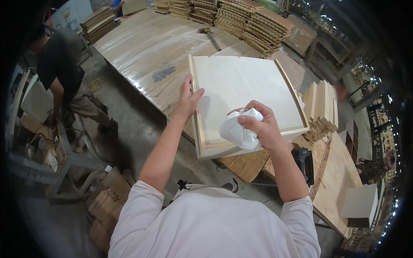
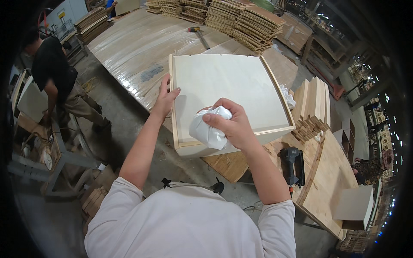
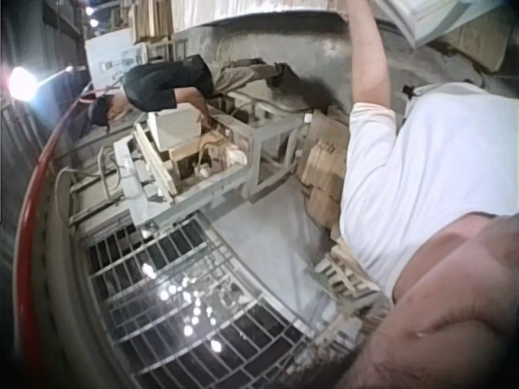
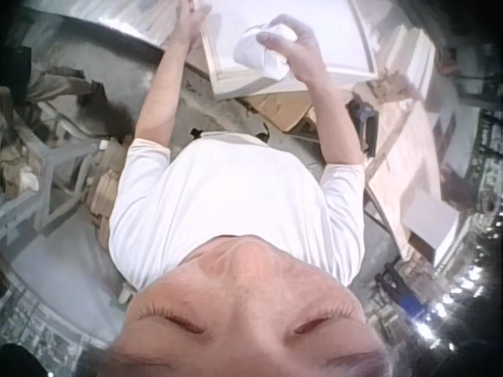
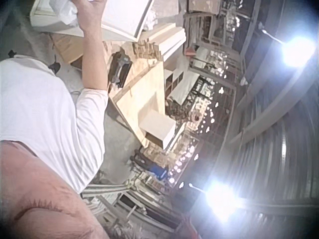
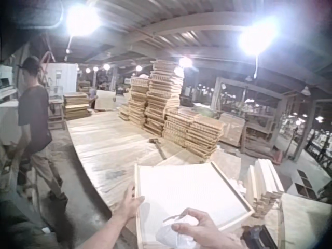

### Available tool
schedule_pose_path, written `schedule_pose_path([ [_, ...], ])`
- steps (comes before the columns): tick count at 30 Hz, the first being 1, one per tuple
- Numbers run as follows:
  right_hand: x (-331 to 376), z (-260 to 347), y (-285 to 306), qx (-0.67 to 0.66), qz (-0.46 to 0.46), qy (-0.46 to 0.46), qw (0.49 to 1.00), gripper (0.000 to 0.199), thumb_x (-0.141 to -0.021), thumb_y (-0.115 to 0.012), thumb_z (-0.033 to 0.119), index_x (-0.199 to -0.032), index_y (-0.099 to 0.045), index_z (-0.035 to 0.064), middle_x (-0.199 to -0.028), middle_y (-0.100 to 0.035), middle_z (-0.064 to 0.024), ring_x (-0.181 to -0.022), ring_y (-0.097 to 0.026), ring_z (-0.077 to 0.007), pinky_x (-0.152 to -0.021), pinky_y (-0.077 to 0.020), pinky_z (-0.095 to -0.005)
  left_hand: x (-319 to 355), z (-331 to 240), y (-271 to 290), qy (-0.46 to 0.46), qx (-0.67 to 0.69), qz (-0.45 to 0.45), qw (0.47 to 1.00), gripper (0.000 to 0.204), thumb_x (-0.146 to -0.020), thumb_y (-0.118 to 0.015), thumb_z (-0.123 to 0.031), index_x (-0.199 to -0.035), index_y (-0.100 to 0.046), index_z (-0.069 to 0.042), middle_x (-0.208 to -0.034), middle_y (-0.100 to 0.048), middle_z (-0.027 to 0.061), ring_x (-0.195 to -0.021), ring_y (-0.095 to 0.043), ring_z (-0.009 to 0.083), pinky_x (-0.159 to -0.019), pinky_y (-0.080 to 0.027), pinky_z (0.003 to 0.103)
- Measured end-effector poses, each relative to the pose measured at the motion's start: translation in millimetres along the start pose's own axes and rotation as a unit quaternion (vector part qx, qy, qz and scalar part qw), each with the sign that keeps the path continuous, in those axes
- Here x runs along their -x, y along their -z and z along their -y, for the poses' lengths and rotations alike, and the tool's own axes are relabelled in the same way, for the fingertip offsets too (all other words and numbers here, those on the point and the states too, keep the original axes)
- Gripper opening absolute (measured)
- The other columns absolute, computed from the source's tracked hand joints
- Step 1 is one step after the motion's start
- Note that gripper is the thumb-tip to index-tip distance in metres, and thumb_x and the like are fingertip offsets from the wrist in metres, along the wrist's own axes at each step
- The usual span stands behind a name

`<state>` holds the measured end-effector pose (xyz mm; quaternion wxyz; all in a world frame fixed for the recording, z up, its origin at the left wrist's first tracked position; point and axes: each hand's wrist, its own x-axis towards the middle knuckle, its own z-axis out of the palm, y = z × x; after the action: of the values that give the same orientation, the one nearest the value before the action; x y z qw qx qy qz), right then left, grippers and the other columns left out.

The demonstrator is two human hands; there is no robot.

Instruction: The person assembles white wooden boxes by attaching side panels and trim pieces using a pneumatic nail gun. They repeatedly position panels, fire nails to secure them, and wipe surfaces with a cloth. Completed boxes are handed off to a coworker.

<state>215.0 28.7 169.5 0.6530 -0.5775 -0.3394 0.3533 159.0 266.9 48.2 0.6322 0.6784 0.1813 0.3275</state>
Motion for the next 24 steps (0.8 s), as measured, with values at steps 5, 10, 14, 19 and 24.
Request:
schedule_pose_path([
  [5,-9.6,-8.8,-12.3,0.051,0.002,-0.051,0.997,0.02,-0.085,-0.07,0.021,-0.087,-0.059,0.0045,-0.078,-0.063,-0.0007,-0.068,-0.056,-0.0054,-0.059,-0.0445,-0.023,4.4,-6.7,-4.6,0.015,-0.016,-0.007,1.0,0.073,-0.084,-0.06,-0.023,-0.145,-0.023,-0.007,-0.143,-0.028,0.0224,-0.135,-0.027,0.0348,-0.112,-0.022,0.041],
  [10,-11.6,-15.0,-12.0,0.102,-0.001,-0.041,0.994,0.023,-0.088,-0.068,0.026,-0.087,-0.059,0.0045,-0.074,-0.06,0.0007,-0.066,-0.053,-0.0045,-0.058,-0.0429,-0.0227,3.8,-3.9,-3.7,-0.002,-0.026,-0.026,0.999,0.072,-0.084,-0.06,-0.022,-0.144,-0.025,-0.006,-0.142,-0.03,0.0221,-0.134,-0.028,0.035,-0.112,-0.023,0.041],
  [14,-10.2,-15.7,-7.4,0.13,-0.017,-0.019,0.991,0.024,-0.088,-0.067,0.027,-0.086,-0.058,0.0048,-0.073,-0.06,0.0006,-0.066,-0.053,-0.0048,-0.057,-0.0428,-0.0228,1.6,3.2,-6.8,-0.018,-0.017,-0.026,0.999,0.07,-0.084,-0.06,-0.02,-0.144,-0.027,-0.005,-0.141,-0.031,0.0221,-0.133,-0.029,0.0346,-0.111,-0.023,0.042],
  [19,-2.2,-8.7,10.5,0.147,-0.042,-0.005,0.988,0.024,-0.088,-0.068,0.027,-0.085,-0.057,0.0054,-0.072,-0.06,0.0008,-0.066,-0.053,-0.0047,-0.057,-0.0427,-0.0228,-2.0,13.8,-4.1,-0.03,0.027,-0.026,0.999,0.069,-0.085,-0.059,-0.019,-0.144,-0.026,-0.006,-0.14,-0.031,0.0208,-0.133,-0.029,0.0321,-0.11,-0.024,0.04],
  [24,12.5,-1.3,49.9,0.167,-0.091,0.003,0.982,0.023,-0.087,-0.068,0.026,-0.084,-0.057,0.0055,-0.071,-0.06,0.0007,-0.066,-0.054,-0.0047,-0.057,-0.0427,-0.0226,-0.2,4.5,-4.2,-0.007,0.058,0.007,0.998,0.069,-0.086,-0.058,-0.015,-0.145,-0.025,-0.009,-0.14,-0.03,0.0174,-0.129,-0.036,0.0277,-0.107,-0.03,0.037],
])
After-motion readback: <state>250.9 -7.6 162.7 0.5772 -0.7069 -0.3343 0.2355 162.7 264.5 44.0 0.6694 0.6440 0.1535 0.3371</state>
